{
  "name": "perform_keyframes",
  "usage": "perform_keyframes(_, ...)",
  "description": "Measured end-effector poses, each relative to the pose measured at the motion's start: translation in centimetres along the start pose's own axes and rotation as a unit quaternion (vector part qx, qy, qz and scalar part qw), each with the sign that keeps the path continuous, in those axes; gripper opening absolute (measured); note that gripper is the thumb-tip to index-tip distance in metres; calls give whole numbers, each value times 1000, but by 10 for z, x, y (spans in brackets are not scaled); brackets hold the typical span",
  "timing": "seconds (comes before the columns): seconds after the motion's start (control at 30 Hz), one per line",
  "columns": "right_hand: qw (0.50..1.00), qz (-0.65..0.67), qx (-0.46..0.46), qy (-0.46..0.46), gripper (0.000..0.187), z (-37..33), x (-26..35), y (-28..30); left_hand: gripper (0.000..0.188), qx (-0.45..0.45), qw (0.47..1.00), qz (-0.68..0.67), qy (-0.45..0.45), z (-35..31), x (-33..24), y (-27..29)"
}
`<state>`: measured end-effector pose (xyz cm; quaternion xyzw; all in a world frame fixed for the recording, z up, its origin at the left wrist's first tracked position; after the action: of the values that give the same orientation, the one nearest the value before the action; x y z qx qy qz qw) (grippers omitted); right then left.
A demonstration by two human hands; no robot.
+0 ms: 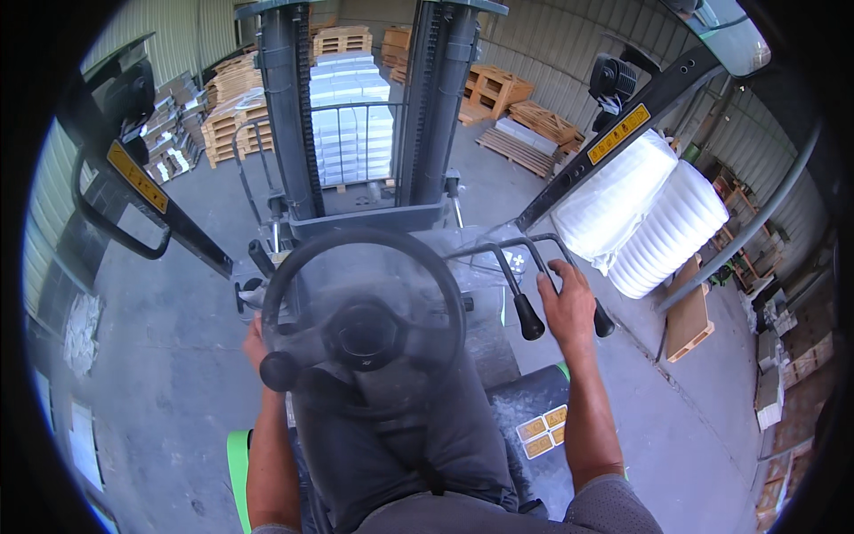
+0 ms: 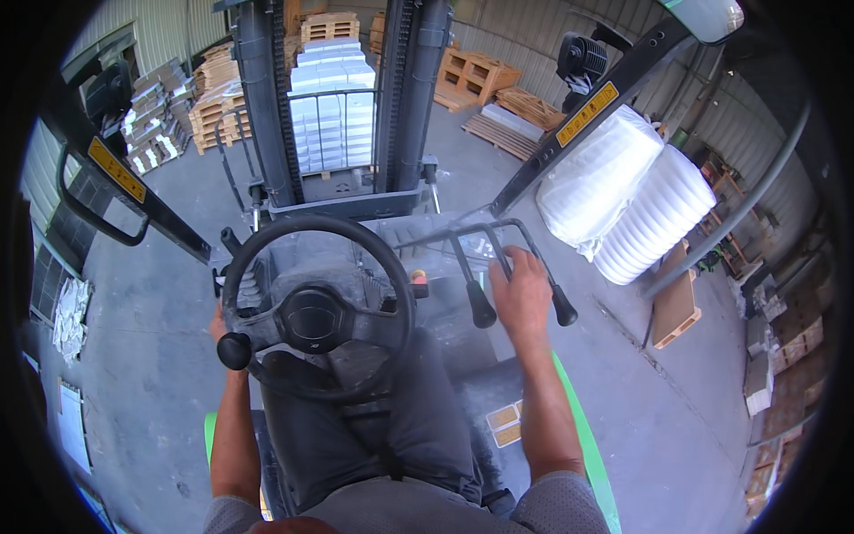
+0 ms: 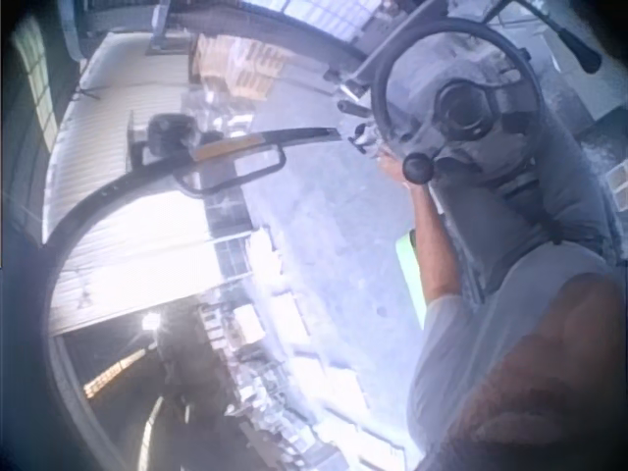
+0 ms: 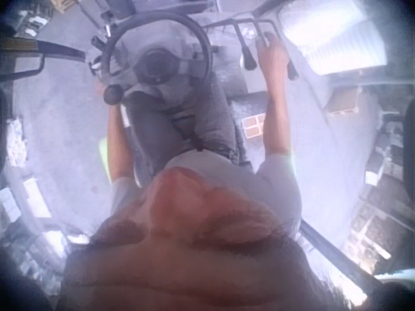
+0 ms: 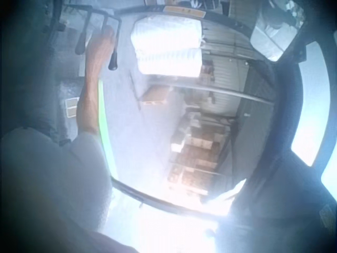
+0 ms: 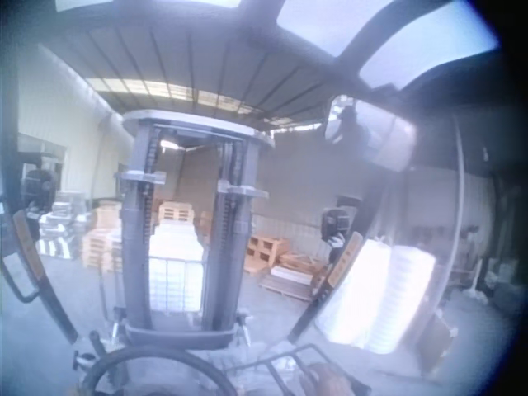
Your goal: The person operates a forklift in a warehouse, steering and using the controls to lift and move pallets of materials. The operator navigates between storage areas and adjusts the forks to handle different loads.
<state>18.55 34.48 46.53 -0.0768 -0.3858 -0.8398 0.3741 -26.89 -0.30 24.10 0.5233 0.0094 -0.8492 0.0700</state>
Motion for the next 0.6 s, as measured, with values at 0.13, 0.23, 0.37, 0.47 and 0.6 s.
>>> perform_keyframes(0.13, 978, -69, 194, -42, 56, -20, -34, -28, 42, 17, 997, -46, 60, -4, -11, 22)
perform_keyframes(0.23, 987, 15, 145, -64, 57, -28, -30, -16, 38, 8, 997, -48, 52, -2, -16, 37)
perform_keyframes(0.37, 977, 10, 151, -148, 54, -53, -56, -6, 37, 2, 999, -9, 48, -2, -4, 40)
perform_keyframes(0.47, 986, 31, 122, -112, 42, -75, -64, 1, 37, 2, 1000, 4, 28, -2, 1, 38)
perform_keyframes(0.6, 989, 46, 100, -98, 39, -94, -76, -4, 37, 9, 1000, -19, 23, 0, 0, 34)
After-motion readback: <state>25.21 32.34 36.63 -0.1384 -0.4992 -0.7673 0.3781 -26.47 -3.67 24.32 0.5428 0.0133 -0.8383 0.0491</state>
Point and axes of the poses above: each hand's wrist, its own z-axis towards the middle knuckle, its own y-axis out of the back of the hand, x = y × z, the point moved 9 cm from there along z, towards the middle knuckle, and after that the axes turned 13 degrees about -x, right-handed, at the moved point
